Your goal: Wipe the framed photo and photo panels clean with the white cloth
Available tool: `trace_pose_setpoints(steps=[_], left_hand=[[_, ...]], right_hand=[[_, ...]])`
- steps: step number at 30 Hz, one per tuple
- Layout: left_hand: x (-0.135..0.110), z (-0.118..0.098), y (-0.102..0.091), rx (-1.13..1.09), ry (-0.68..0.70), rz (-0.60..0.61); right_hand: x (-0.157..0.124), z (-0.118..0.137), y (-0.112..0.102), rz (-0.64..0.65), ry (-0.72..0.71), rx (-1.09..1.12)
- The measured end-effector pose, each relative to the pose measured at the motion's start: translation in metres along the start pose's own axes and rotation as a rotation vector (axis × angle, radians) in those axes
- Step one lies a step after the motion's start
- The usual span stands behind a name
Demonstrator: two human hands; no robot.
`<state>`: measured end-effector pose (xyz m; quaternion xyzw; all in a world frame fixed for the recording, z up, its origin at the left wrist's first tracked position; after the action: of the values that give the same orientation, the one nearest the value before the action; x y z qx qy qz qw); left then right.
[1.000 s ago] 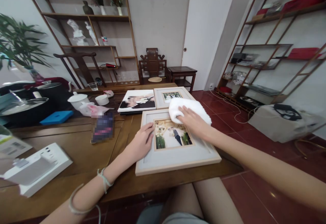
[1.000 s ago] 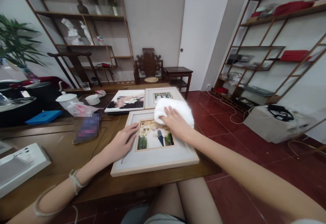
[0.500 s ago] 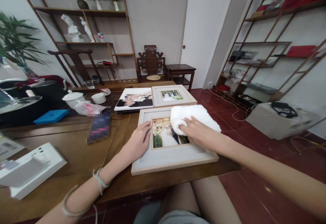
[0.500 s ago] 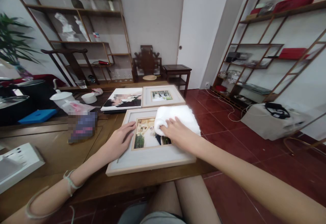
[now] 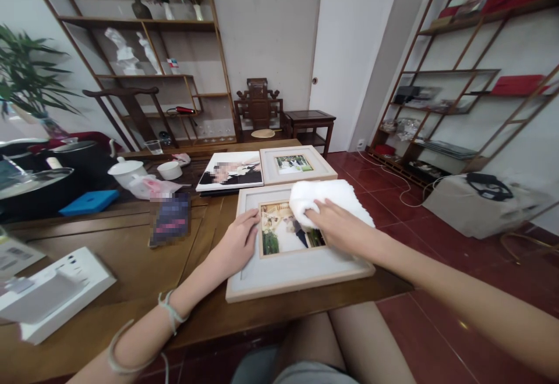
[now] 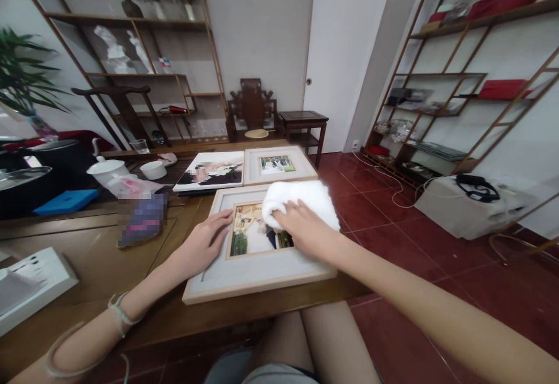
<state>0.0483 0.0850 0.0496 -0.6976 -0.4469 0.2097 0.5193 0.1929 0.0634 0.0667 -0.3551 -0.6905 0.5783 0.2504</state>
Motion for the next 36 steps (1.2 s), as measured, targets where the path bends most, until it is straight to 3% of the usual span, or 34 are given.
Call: trace_pose_setpoints(steps=[4, 8, 11, 17, 21, 25, 28, 32, 36], left_hand=[[0.000, 0.000, -0.001, 0.006, 0.000, -0.014], [0.000, 0.002, 0.000, 0.009, -0.011, -0.019], [0.000, 0.002, 0.002, 0.027, -0.018, -0.008], [0.001, 0.001, 0.001, 0.022, 0.006, -0.026], [0.002, 0.001, 0.002, 0.022, 0.020, -0.015], [0.001, 0.001, 0.002, 0.023, 0.019, -0.012], [0.001, 0.001, 0.001, 0.019, 0.016, -0.008], [0.000, 0.001, 0.000, 0.024, 0.009, -0.014], [0.001, 0.002, 0.000, 0.017, -0.005, -0.018]], right_hand=[[0.033, -0.021, 0.003, -0.010, 0.041, -0.030], [0.037, -0.021, 0.005, 0.022, 0.036, -0.035], [0.015, -0.006, 0.001, 0.070, -0.021, -0.024], [-0.059, 0.046, -0.016, 0.205, -0.164, 0.153], [-0.078, 0.072, -0.020, 0.162, -0.204, 0.169], [-0.052, 0.047, -0.002, 0.060, -0.091, 0.193], [-0.016, 0.006, 0.010, -0.028, 0.027, 0.204], [0.032, -0.042, 0.010, -0.101, 0.145, 0.192], [0.054, -0.044, 0.009, -0.052, 0.087, 0.163]])
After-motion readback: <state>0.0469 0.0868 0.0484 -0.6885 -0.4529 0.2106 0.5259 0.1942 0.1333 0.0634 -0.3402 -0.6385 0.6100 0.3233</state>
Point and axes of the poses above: each hand's wrist, its own x-axis towards the middle knuckle, its own y-axis out of the palm, z = x × y, the point moved 10 cm from there along x, towards the middle knuckle, and after that the axes turned 11 degrees about z, right-handed, at the moved point
